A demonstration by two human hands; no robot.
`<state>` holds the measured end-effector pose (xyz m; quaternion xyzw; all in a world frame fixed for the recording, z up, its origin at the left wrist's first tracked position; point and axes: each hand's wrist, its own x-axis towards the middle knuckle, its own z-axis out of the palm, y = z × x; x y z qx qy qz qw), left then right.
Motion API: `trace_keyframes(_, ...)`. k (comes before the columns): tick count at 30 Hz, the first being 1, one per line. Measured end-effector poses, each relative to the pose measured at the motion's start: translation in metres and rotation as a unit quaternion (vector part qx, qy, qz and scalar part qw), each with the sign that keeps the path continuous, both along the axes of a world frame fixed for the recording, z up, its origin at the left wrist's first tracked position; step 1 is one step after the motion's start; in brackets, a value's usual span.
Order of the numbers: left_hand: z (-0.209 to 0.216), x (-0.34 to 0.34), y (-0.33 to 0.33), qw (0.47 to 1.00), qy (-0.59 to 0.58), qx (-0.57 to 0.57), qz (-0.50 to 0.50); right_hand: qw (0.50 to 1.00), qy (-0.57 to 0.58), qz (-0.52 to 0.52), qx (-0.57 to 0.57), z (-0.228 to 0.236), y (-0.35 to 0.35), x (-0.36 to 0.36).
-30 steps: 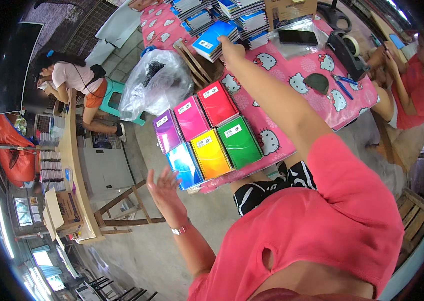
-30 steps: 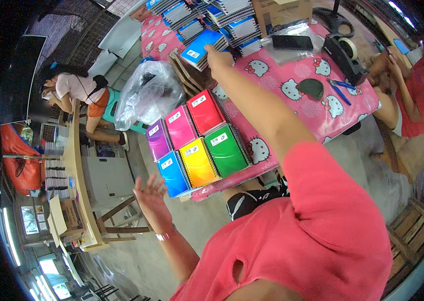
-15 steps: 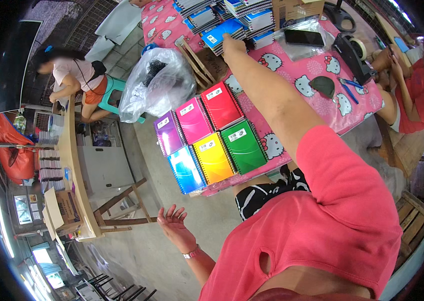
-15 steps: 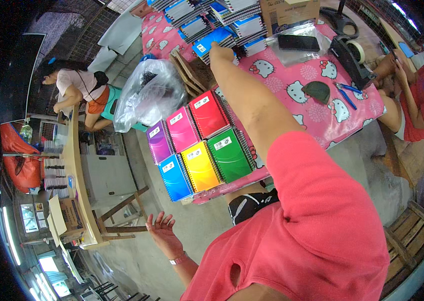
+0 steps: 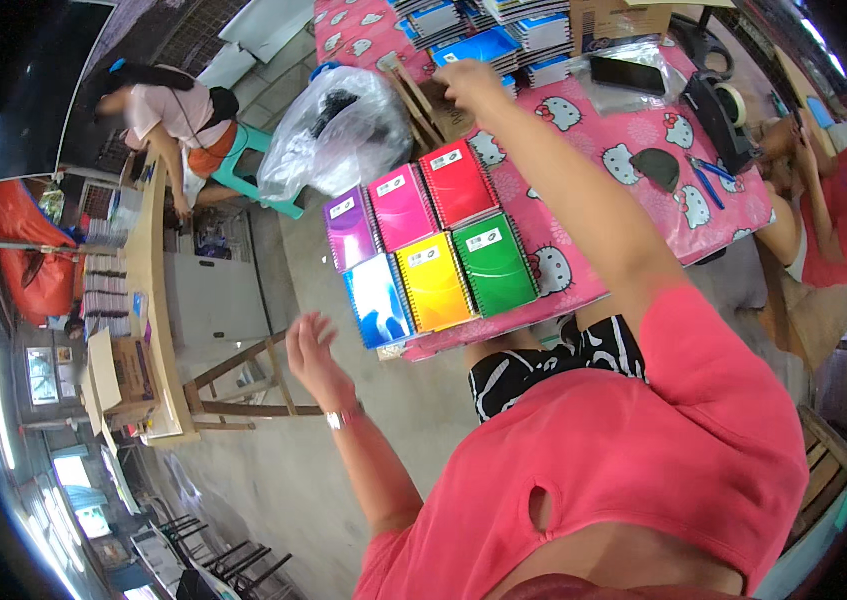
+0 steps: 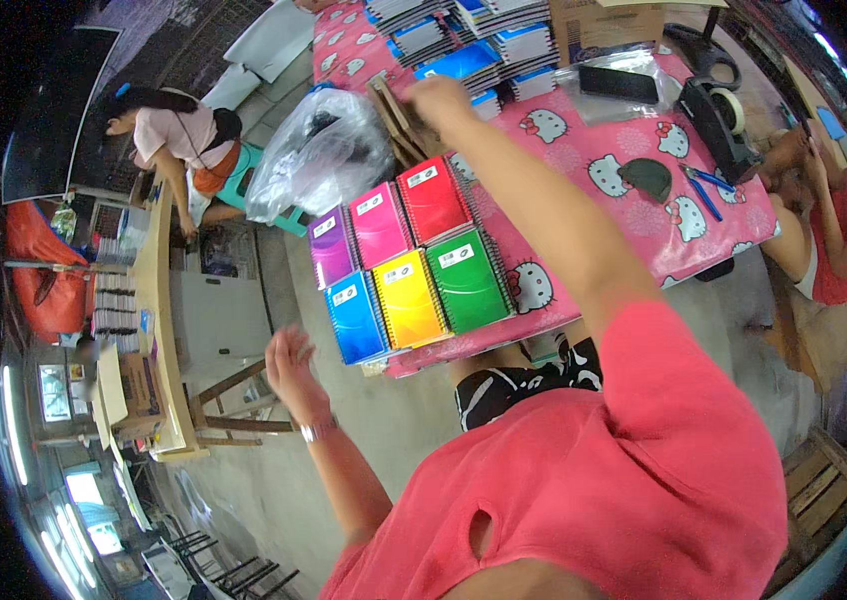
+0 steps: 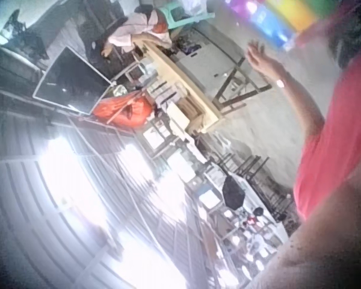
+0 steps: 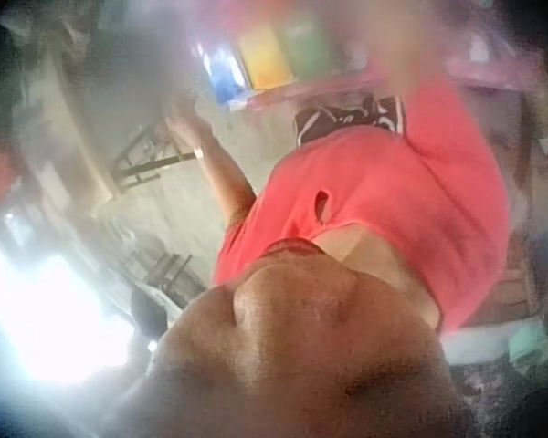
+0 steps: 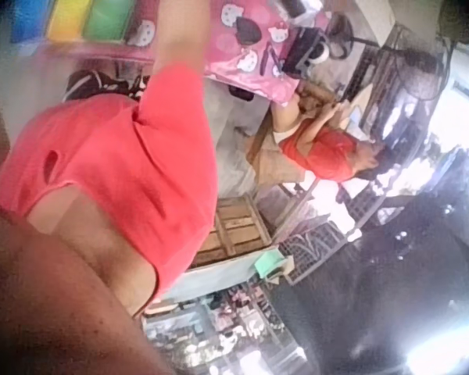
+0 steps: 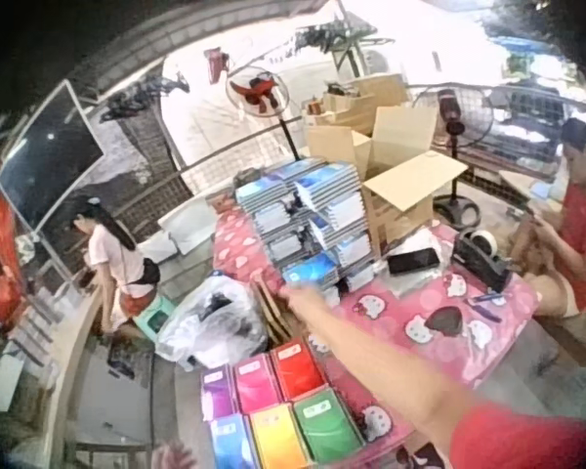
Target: The person sorts and stacks colorful spiral notebooks by color on a table, including picking up a notebook from the floor.
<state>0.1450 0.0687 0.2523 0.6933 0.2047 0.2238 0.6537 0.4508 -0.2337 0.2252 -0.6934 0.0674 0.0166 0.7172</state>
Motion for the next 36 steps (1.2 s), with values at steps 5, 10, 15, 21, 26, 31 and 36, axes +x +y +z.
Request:
trace_keyframes(5, -0.042, 0.111, 0.033, 0.971, 0.085, 0.220, -0.032, 0.898, -0.088, 0.136, -0.409, -0.004, 0.086, -0.078)
trace_keyframes(10, -0.059, 0.160, 0.030, 0.888, 0.254, 0.361, -0.127, 0.824, -0.061, 0.132, -0.548, -0.008, 0.096, -0.089)
trace_keyframes(15, -0.043, 0.151, 0.019, 0.873, 0.173, 0.456, -0.001, 0.842, -0.092, 0.079, -0.525, -0.008, 0.103, -0.099)
trace_keyframes(21, -0.009, 0.095, 0.008, 0.993, 0.021, -0.064, -0.092, 0.948, -0.269, 0.040, -0.167, 0.027, 0.077, -0.099)
trace_keyframes(26, -0.004, 0.023, -0.046, 0.914, -0.028, -0.353, -0.199, 0.960, -0.228, 0.159, -0.025, 0.071, 0.064, -0.142)
trace_keyframes(31, -0.022, -0.010, -0.080, 0.884, 0.040, -0.421, -0.201, 0.909, -0.277, 0.156, -0.271, 0.024, 0.062, -0.167)
trace_keyframes(36, -0.031, -0.048, -0.098, 0.893, 0.020, -0.393, -0.219, 0.867, -0.064, 0.000, -0.495, -0.025, 0.003, -0.124)
